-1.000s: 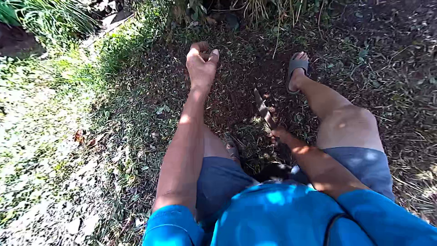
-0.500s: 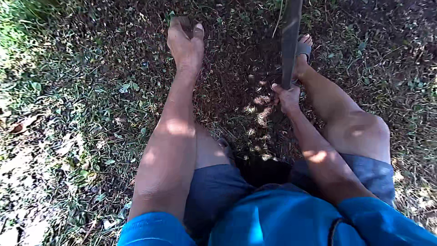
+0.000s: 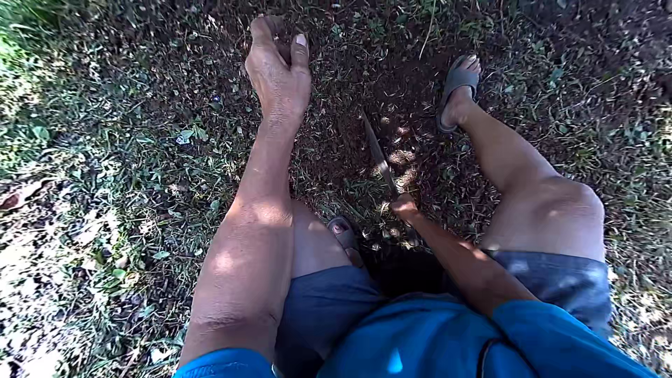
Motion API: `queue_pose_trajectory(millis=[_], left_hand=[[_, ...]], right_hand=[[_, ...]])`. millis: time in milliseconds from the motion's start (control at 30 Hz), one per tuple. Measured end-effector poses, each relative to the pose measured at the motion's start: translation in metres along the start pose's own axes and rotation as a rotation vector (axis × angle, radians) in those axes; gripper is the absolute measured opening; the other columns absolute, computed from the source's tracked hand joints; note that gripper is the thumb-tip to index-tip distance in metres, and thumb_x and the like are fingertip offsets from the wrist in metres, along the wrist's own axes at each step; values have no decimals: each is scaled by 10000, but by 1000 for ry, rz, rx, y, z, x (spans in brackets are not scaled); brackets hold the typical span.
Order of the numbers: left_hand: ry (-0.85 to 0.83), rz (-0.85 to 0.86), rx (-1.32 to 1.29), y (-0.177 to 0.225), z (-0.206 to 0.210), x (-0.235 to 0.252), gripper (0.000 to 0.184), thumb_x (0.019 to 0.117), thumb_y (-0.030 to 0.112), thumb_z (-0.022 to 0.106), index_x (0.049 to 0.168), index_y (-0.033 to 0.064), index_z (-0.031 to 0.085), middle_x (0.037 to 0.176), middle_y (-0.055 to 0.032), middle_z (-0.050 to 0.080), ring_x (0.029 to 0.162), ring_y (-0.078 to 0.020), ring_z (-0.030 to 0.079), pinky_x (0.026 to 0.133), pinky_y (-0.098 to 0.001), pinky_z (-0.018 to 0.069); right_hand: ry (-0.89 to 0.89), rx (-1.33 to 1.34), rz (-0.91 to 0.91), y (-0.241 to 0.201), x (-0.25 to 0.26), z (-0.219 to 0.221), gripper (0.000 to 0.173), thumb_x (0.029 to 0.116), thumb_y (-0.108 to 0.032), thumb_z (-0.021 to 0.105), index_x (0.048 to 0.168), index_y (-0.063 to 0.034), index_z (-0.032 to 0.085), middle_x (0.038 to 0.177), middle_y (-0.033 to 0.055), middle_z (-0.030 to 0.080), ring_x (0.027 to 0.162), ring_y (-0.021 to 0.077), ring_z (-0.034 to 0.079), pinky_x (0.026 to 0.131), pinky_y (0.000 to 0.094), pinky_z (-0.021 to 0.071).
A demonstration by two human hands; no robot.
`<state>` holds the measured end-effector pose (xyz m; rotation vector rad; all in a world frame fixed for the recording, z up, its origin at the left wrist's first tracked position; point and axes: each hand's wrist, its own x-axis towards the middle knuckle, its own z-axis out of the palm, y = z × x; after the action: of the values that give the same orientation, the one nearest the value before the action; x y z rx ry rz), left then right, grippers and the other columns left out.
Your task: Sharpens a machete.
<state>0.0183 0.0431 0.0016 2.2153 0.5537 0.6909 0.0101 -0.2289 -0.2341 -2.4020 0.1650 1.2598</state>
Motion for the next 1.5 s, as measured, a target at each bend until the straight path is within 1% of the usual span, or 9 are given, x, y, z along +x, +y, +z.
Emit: queue_pose_trajectory(millis=[200,367,567,667,767,1067,1200,1333,1500], left_hand=[[-43,12,93,10,4,-2,462,1057,255,484,1414,-38,481,950,-93,689,798,-148,651,804,-345,526],[33,45,60,0,-2,-3,462,1049,279,483,1384,-38,506,902,-48,684,775,-111,647,789,-329,531],[98,52,-38,-10,-8,0,447,1035,263,482,1351,-52,509,852,-1,672,752,-56,654,759,-282,548],[87,47,-50,-8,-7,0,463,1047,263,486,1374,-64,496,883,-30,688,789,-80,679,800,-294,564],[69,68,-37,-7,-2,-1,459,1049,250,486,1380,-69,489,901,-55,694,794,-99,679,801,-304,561],[17,84,132,11,7,-1,462,1053,244,476,1410,-51,478,974,-82,701,798,-123,657,788,-319,528],[102,91,118,7,4,-3,486,1025,232,516,1422,-47,481,1266,-181,635,1080,-216,649,961,-353,501],[177,44,114,2,-8,-4,496,1023,253,516,1424,-39,500,1359,-221,576,1182,-250,617,1018,-354,482],[186,26,107,1,-9,-1,460,1026,240,495,1376,-58,517,1304,-185,605,1142,-205,625,990,-328,483]], right_hand=[[251,125,-226,-13,-5,-50,324,989,-238,694,1068,76,671,949,253,662,822,370,644,788,569,514],[523,845,-724,-77,-38,-113,200,970,-116,672,815,-76,553,514,-65,480,386,43,458,419,238,466],[610,1376,-802,-130,-54,-134,233,1025,-82,611,830,-104,486,477,-43,446,341,78,461,369,250,489],[437,1065,-424,-93,0,-61,231,991,-132,653,860,-61,477,511,-25,429,357,79,425,378,259,456],[-13,371,-21,-34,33,-8,209,983,-164,635,1108,-32,531,677,24,495,484,112,475,471,276,454],[80,-118,-253,-24,-14,-26,307,989,-193,659,1161,62,668,1182,302,659,1137,458,639,952,639,493],[288,95,-439,-55,-24,-58,280,979,-206,685,1079,56,693,1011,262,689,954,405,670,857,610,510],[511,754,-702,-92,-48,-107,164,950,-109,687,848,-45,575,562,-33,507,422,60,475,445,253,472],[498,1343,-807,-124,-71,-120,247,1006,-30,601,807,-116,482,469,-52,459,345,72,477,366,250,493]])
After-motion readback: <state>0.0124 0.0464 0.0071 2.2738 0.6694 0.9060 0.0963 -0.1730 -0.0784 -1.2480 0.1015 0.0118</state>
